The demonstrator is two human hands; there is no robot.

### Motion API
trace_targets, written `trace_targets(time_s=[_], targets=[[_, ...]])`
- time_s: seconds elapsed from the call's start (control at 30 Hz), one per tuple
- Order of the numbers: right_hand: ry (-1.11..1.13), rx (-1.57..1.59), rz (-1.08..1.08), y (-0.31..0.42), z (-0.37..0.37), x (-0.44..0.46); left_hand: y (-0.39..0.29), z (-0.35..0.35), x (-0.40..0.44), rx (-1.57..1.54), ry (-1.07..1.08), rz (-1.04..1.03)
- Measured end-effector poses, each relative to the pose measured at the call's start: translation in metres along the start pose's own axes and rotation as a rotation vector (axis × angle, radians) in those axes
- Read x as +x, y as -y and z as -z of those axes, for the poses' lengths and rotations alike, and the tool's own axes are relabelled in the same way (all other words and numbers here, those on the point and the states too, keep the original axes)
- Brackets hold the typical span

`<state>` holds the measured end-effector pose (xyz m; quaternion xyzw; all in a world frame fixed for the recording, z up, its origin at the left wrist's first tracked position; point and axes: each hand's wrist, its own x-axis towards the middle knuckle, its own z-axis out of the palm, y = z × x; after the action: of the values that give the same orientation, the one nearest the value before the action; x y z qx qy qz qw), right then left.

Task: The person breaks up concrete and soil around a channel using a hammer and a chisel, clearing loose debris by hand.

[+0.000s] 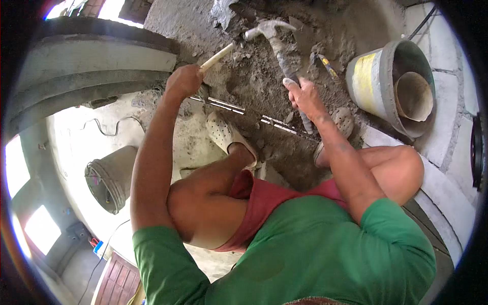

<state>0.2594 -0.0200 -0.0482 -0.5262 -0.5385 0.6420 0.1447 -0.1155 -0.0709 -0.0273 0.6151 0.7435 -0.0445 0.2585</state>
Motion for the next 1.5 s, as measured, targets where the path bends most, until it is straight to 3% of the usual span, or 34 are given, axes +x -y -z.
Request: trace_targets(time_s=[0.1, 0.13, 0.23, 0.43, 0.6, 0.7, 0.77, 0.8, 0.83, 0.87, 0.97, 1.0, 1.1, 1.17, 1.23, 1.27, 1.3, 1.37, 1.43, 1.5], targets=[[-0.022, 0.059, 0.097, 0.015, -0.002, -0.001, -0.009, -0.012, -0.015, 0.133, -0.035, 0.043], [-0.012, -0.051, 0.104, 0.009, 0.004, 0.012, -0.009, -0.013, -0.020, 0.094, -0.038, 0.063], [-0.067, -0.125, 0.015, 0.072, 0.021, 0.014, -0.007, -0.021, -0.022, 0.107, -0.030, 0.084], [-0.203, 0.086, 0.405, 0.143, 0.042, 0.029, -0.003, -0.033, -0.041, 0.078, -0.066, 0.116], [-0.313, 0.146, 0.409, 0.177, 0.021, 0.013, 0.002, -0.041, -0.047, 0.046, -0.074, 0.128], [-0.285, 0.043, 0.439, 0.128, 0.007, 0.042, 0.009, -0.048, -0.048, 0.049, -0.076, 0.106], [-0.272, -0.115, 0.347, 0.101, -0.015, 0.050, 0.010, -0.047, -0.048, 0.043, -0.097, 0.089], [-0.331, -0.361, 0.405, 0.065, -0.025, 0.070, 0.008, -0.043, -0.047, 0.031, -0.076, 0.092], [-0.203, -0.532, 0.205, 0.058, -0.036, 0.068, 0.007, -0.041, -0.046, 0.020, -0.057, 0.095], [-0.056, -0.556, 0.166, 0.025, -0.044, 0.081, 0.006, -0.042, -0.045, 0.017, -0.061, 0.095], [-0.011, -0.711, 0.046, -0.004, -0.046, 0.104, 0.002, -0.037, -0.038, 0.111, -0.068, 0.091], [0.019, -0.555, -0.128, 0.027, -0.040, 0.088, 0.000, -0.035, -0.036, 0.135, -0.047, 0.117], [-0.097, -0.378, -0.096, 0.054, -0.017, 0.082, -0.003, -0.038, -0.034, 0.156, -0.001, 0.128], [-0.166, -0.276, 0.051, 0.083, 0.005, 0.088, -0.009, -0.032, -0.030, 0.169, 0.008, 0.101], [-0.210, -0.095, 0.364, 0.102, 0.026, 0.098, -0.019, -0.024, -0.029, 0.192, 0.002, 0.072], [-0.343, 0.008, 0.280, 0.155, 0.010, 0.064, -0.020, -0.024, -0.028, 0.192, 0.003, 0.074], [-0.340, 0.010, 0.282, 0.149, 0.006, 0.069, -0.019, -0.022, -0.025, 0.190, 0.001, 0.048], [-0.352, -0.004, 0.259, 0.113, -0.008, 0.083, -0.022, -0.014, -0.020, 0.196, -0.010, 0.023], [-0.327, -0.329, 0.154, 0.050, -0.038, 0.091, -0.031, -0.006, -0.016, 0.221, 0.090, 0.075], [-0.031, -0.674, 0.100, -0.038, -0.045, 0.117, -0.034, -0.007, -0.014, 0.224, 0.078, 0.042]])
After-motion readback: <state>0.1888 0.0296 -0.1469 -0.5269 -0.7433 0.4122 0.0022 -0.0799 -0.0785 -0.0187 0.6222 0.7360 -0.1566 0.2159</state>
